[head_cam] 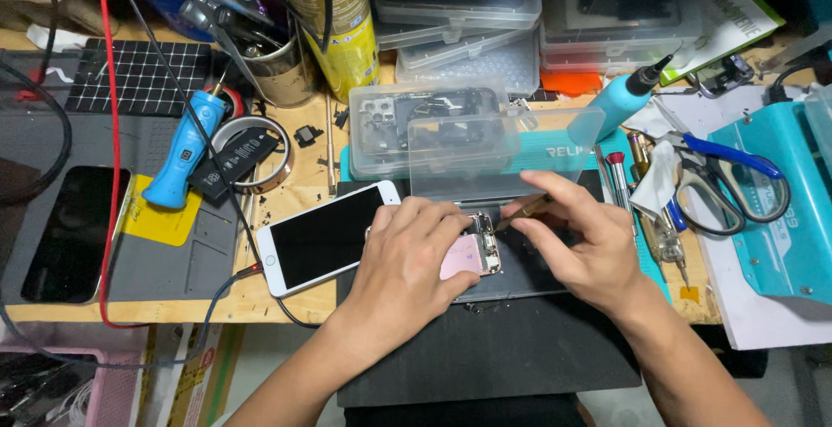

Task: The person uses a small screwdriver to remove screws from a disassembled smartphone chassis on a workbench. They place the removed screws into a clear plastic parts box and continue unscrewing additional fasteners from the device.

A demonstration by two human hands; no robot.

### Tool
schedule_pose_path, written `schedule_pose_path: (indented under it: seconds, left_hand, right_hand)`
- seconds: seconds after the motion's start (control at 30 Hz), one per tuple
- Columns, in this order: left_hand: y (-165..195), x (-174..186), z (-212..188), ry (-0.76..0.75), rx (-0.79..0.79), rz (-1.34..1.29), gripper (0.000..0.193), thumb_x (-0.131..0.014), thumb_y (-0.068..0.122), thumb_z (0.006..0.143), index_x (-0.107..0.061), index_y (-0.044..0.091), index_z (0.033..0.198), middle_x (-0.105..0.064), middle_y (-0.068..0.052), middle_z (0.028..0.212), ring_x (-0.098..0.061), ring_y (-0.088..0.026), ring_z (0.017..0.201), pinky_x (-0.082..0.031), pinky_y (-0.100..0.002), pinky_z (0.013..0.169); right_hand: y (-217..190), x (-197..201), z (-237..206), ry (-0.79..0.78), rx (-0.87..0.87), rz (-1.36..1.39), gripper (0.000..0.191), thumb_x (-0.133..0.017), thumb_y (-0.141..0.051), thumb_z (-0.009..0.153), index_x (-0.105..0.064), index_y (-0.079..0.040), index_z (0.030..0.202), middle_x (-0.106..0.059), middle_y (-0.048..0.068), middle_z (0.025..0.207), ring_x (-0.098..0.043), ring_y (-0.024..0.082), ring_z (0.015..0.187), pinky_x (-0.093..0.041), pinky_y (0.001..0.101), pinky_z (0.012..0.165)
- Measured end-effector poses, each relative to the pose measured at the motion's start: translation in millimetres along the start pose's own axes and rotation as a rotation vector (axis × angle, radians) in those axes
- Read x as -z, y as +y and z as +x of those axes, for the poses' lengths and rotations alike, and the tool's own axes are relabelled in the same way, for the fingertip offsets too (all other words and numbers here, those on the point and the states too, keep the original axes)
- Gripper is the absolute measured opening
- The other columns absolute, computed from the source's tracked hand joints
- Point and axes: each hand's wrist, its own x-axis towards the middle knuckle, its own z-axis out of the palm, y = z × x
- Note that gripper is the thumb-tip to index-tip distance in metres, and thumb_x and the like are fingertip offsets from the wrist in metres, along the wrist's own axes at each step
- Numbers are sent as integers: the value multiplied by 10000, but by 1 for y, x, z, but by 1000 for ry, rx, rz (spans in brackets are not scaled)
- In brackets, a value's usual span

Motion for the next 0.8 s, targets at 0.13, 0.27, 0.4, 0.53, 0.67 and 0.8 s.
schedule_pose_path:
  seconds: [0.13,0.27,0.4,0.53,0.67,0.8]
  left_hand:
    - [1,2,1,-2,-6,0,570,-879,232,658,-677,25,1149,-665,-104,1184,-579,-305,1112,-402,-437,930]
    - [3,1,1,-20,-3,29,566,-875,219,665,-670,23,1155,-665,-107,1184,-577,-309,1109,-402,-439,927]
    - [8,0,4,-16,-53,60,584,-862,200,669,-659,10,1184,-658,-124,1203,-577,-309,1122,-403,-442,943]
    - [15,-4,10,-17,-106,70,509,-848,170,693,-666,6,1139,-654,-131,1156,-577,-314,1094,-406,-441,944]
    - [24,-22,25,-107,-168,90,288,-824,166,758,-685,31,971,-638,-119,1014,-578,-311,1013,-408,-442,883]
    - [30,-44,42,-166,-227,126,217,-798,186,764,-688,35,875,-628,-133,936,-579,-319,953,-406,-445,817]
  right_hand:
    - [0,4,-6,76,17,53,600,-679,80,934,-444,5,1481,-770,159,1101,-774,196,1007,-621,299,888]
    - [1,11,-16,171,-13,24,674,-665,99,945,-358,11,1538,-758,190,1097,-755,208,1016,-606,313,922]
    - [5,19,-27,216,-92,145,677,-630,115,951,-339,34,1556,-742,213,1133,-734,221,1052,-593,317,935]
    - [9,27,-34,266,-103,150,652,-632,121,957,-367,46,1548,-736,214,1130,-735,214,1062,-602,319,969]
    - [8,31,-38,317,-159,136,590,-653,110,942,-434,68,1488,-747,196,1123,-729,187,1022,-595,290,910]
    - [6,36,-41,338,-186,41,442,-671,92,936,-559,85,1363,-762,168,1091,-740,171,986,-600,274,864]
